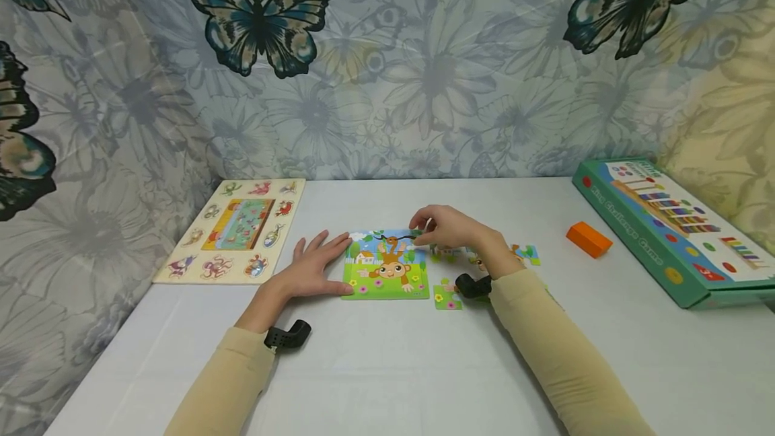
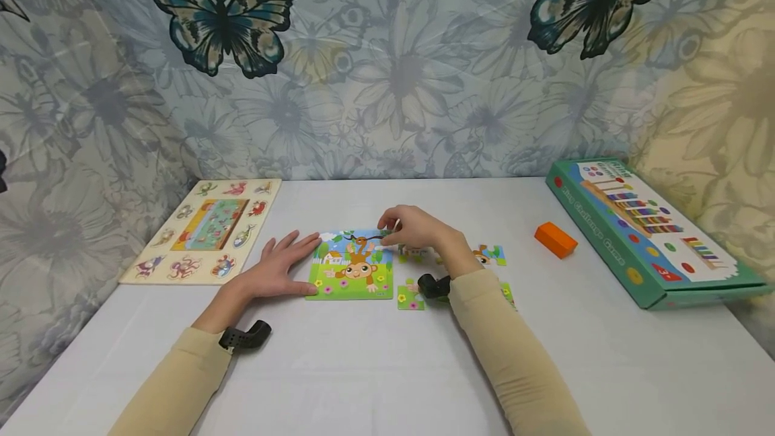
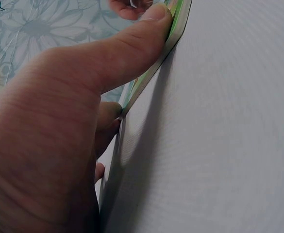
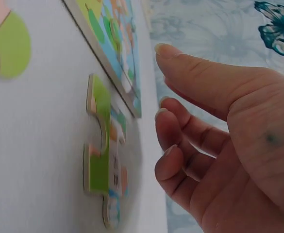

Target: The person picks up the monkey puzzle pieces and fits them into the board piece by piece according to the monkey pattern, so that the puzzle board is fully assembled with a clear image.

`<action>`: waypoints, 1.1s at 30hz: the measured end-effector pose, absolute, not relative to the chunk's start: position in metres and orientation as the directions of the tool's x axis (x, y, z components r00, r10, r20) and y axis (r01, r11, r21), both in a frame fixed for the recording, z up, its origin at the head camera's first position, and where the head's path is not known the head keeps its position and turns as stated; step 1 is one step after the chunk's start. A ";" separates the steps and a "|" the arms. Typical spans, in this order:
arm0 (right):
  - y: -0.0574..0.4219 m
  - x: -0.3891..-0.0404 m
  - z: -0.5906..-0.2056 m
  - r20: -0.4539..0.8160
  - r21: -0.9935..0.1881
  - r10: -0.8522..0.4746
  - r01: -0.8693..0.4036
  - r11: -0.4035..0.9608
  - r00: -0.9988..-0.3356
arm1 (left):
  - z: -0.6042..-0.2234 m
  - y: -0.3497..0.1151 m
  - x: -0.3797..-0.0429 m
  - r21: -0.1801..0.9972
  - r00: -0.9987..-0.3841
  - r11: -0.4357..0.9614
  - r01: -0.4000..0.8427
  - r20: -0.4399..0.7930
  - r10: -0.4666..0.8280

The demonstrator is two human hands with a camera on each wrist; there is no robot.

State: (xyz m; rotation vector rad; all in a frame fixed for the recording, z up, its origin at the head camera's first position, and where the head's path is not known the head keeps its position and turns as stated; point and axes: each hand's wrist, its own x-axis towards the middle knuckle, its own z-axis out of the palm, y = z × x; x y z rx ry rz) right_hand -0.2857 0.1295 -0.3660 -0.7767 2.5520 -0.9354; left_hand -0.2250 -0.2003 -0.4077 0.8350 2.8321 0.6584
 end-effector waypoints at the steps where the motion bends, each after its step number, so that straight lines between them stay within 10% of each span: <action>1: 0.131 -0.286 -0.366 -0.102 -0.669 -0.583 -0.378 0.640 -0.806 | -0.408 -0.201 -0.225 0.438 -0.841 0.753 0.491 0.013 0.540; 33: 0.170 -0.261 -0.371 -0.131 -0.579 -0.582 -0.414 0.702 -0.803 | -0.409 -0.200 -0.223 0.440 -0.847 0.756 0.484 0.019 0.531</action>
